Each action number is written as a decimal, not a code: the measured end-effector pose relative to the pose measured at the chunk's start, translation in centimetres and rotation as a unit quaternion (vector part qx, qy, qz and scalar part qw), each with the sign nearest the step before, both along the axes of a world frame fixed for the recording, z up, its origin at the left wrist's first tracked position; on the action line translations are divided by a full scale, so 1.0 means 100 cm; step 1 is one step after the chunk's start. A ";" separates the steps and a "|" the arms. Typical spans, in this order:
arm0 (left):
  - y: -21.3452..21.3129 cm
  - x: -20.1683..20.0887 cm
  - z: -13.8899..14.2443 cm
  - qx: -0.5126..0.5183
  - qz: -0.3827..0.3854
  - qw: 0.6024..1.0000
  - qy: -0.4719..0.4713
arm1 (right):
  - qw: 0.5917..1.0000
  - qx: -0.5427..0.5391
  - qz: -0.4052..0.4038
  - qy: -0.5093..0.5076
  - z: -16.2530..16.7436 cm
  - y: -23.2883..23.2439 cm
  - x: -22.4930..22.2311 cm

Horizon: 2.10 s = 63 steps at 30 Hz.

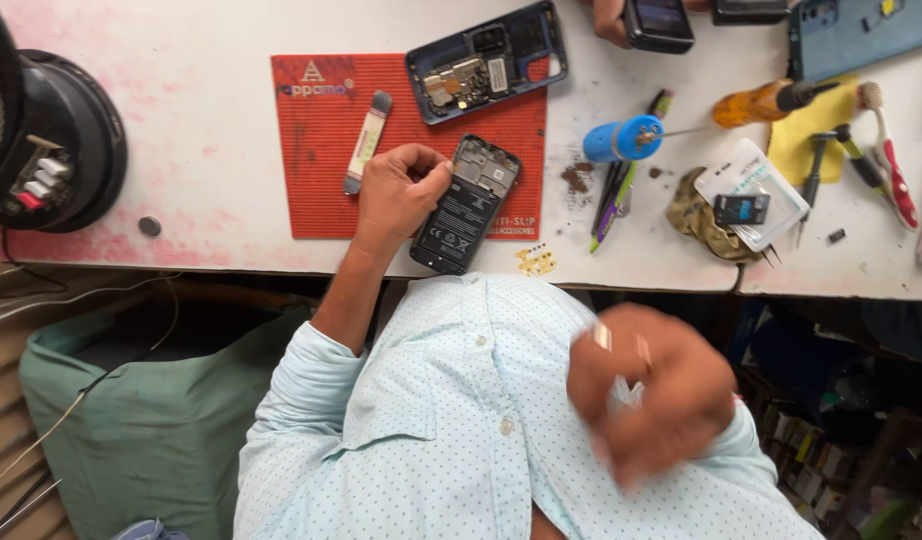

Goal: The person sits on the floor and uses a metal prying tool to open the back of a smartphone. They remove the back cover, disconnect the battery connector, and then use tweezers to adjust internal components on the motherboard.

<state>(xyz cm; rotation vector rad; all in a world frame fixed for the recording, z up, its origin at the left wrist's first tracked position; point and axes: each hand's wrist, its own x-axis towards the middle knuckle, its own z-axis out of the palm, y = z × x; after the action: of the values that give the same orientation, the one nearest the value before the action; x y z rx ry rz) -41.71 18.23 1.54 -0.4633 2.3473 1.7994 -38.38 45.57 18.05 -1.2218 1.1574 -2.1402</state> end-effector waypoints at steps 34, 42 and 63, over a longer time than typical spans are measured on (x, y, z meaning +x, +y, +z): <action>-0.004 -0.004 -0.005 -0.074 0.016 0.994 0.084 | 0.608 0.613 -0.461 0.205 -0.118 0.023 -0.025; -0.006 -0.003 -0.008 -0.050 0.017 0.994 0.095 | 0.509 0.705 -0.381 0.313 -0.124 0.024 -0.039; -0.006 -0.005 -0.011 -0.105 0.009 0.989 0.108 | 0.936 0.006 -0.200 -0.289 -0.150 0.006 0.011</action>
<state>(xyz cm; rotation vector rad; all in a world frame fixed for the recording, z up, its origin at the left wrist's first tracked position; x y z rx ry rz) -42.20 17.66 0.42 -0.3288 2.7034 1.6947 -37.30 46.13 3.09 -0.2972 1.2032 -2.5249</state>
